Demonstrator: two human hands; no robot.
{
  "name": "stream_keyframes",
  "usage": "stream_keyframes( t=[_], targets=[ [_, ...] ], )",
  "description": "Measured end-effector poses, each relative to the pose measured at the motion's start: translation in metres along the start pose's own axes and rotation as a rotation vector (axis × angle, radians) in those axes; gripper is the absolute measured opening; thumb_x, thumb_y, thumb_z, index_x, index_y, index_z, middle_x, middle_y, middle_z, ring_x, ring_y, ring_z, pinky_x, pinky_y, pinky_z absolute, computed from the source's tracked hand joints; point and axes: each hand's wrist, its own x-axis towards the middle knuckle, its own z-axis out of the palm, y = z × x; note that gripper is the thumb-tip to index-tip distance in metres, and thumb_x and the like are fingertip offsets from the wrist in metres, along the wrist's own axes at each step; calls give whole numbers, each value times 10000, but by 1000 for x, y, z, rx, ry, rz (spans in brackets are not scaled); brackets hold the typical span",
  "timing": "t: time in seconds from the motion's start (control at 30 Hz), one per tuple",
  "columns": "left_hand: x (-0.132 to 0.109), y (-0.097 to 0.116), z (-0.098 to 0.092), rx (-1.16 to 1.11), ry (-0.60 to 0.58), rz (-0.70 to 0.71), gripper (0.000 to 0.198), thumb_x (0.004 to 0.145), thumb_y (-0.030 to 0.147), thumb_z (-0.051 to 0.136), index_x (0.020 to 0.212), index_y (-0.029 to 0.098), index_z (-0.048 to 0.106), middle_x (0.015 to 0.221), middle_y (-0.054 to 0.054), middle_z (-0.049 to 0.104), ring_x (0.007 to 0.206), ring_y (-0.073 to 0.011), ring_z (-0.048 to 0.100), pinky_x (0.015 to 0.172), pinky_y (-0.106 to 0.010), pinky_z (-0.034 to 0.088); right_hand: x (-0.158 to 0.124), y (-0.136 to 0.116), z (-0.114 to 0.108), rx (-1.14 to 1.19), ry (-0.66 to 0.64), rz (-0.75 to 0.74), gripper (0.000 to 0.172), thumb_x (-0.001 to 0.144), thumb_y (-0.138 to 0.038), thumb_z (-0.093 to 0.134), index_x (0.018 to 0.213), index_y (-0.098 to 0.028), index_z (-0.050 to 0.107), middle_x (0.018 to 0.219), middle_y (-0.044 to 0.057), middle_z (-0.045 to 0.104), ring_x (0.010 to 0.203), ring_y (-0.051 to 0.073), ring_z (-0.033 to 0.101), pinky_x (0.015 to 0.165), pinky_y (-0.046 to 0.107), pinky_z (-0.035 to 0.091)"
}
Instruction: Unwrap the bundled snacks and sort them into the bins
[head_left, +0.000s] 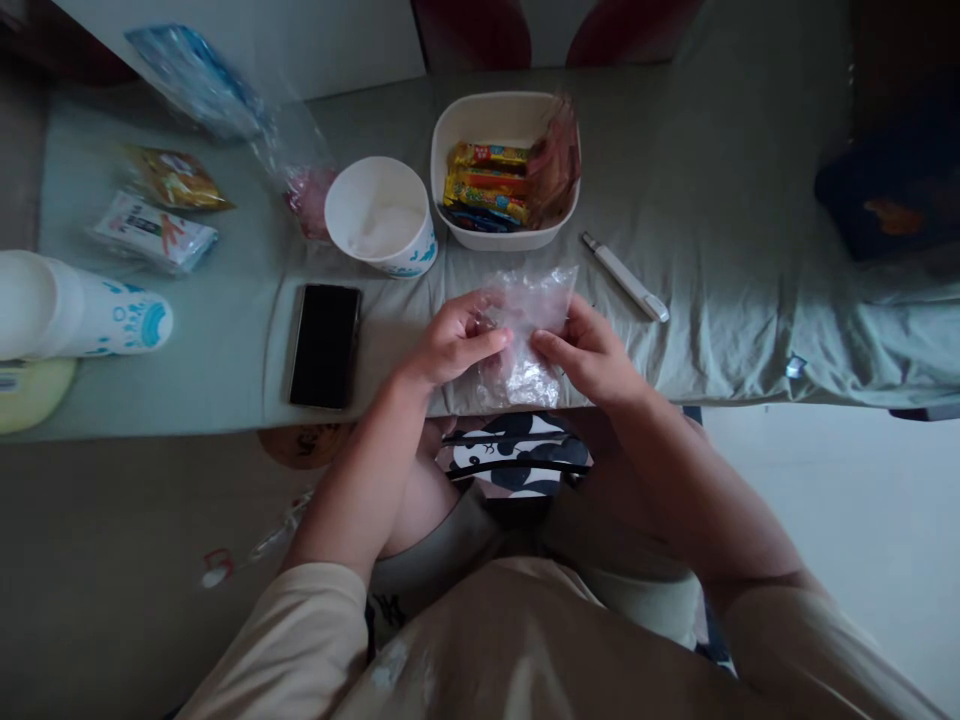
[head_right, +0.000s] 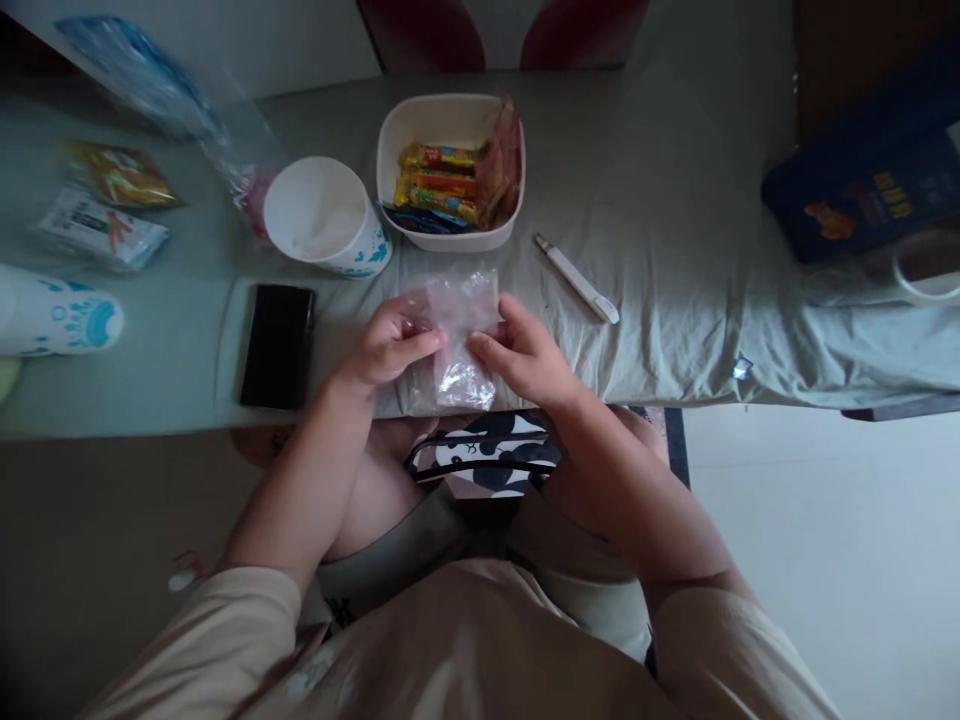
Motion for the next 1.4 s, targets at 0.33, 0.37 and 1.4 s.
stream_keyframes(
  t=[0.33,0.37,1.4],
  targets=[
    [2,1,-3,-62,118,-7,222,729,402,698,691,183,687,651,-21,618,547,-115,509,496,-243,383,-1,-13,-1,33,119,69,140,721,-299,628,834,-218,612,704,-29,531,592,101,471,554,243,442],
    [2,1,-3,-23,136,1,272,756,448,673,685,185,682,653,-27,608,562,-124,504,504,-253,377,-1,-13,-2,47,111,96,162,716,-314,626,845,-216,629,729,-16,554,615,112,496,569,252,463],
    [6,-7,5,38,154,-101,526,659,510,894,973,184,627,918,-37,704,827,-166,655,769,-277,532,2,-4,-8,-200,112,76,442,819,-578,767,855,-207,529,706,-40,530,623,94,479,562,245,366]
  ],
)
